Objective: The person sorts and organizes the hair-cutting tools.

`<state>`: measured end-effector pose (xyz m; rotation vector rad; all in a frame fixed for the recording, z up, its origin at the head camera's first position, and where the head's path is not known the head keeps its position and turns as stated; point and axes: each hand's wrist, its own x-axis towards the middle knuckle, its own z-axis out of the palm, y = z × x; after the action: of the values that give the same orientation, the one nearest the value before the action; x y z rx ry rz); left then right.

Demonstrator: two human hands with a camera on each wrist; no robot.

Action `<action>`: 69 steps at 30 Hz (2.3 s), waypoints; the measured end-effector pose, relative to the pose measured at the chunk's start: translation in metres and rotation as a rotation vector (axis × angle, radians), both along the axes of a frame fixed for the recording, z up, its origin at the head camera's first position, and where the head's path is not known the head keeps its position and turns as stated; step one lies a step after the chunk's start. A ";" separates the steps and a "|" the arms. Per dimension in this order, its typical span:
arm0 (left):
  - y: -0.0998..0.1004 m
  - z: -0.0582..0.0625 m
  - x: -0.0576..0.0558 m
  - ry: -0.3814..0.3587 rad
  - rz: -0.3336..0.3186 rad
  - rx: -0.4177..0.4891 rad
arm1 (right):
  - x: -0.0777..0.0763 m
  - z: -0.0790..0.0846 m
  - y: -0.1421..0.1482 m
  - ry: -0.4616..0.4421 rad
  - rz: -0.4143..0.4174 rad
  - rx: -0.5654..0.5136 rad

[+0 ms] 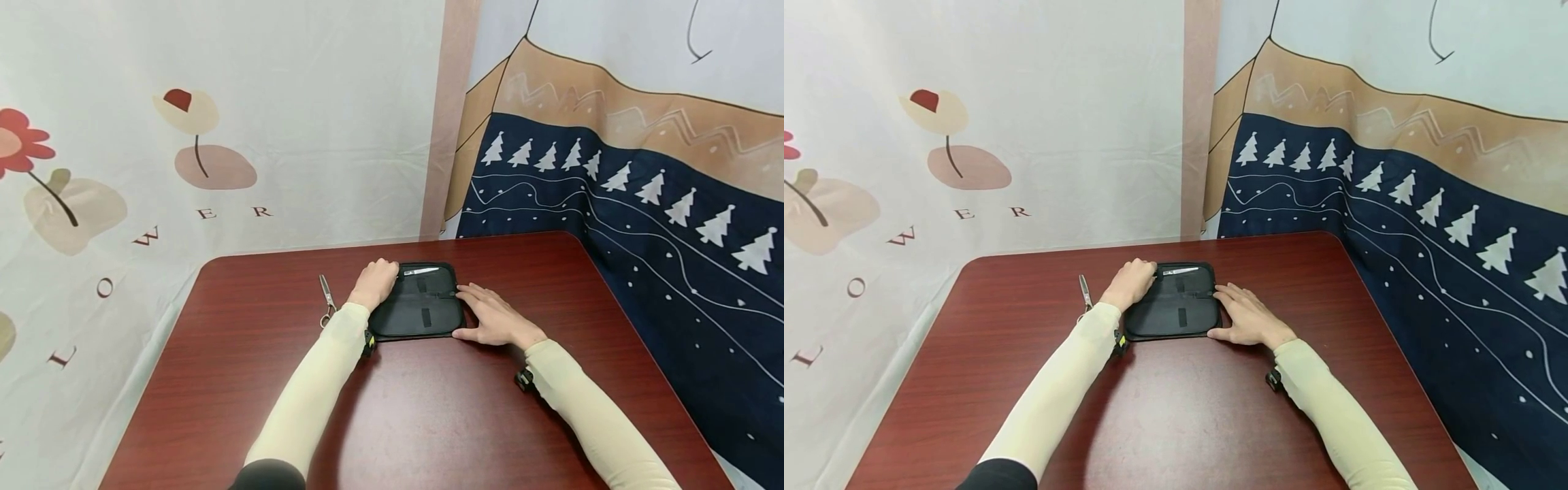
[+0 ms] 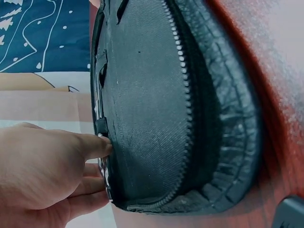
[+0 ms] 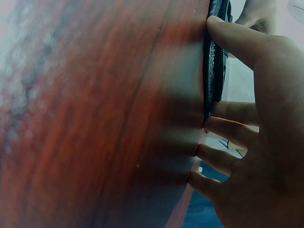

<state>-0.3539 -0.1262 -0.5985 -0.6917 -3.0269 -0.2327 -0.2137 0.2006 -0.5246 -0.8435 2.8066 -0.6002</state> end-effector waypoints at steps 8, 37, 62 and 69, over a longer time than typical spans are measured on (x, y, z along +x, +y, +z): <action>0.000 -0.003 0.000 0.007 -0.008 -0.013 | -0.001 -0.001 0.000 0.003 -0.002 -0.004; -0.022 0.053 0.054 -0.054 0.061 0.073 | 0.000 -0.001 0.001 0.000 -0.004 -0.004; -0.070 0.098 0.133 -0.057 0.205 0.196 | 0.002 0.000 -0.001 -0.012 -0.015 -0.008; -0.096 0.095 0.151 -0.034 0.267 0.185 | 0.001 -0.002 0.000 -0.020 -0.019 -0.001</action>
<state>-0.2029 -0.2220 -0.5033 -0.2696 -3.0317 -0.5101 -0.2123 0.2007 -0.5271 -0.8068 2.8001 -0.6094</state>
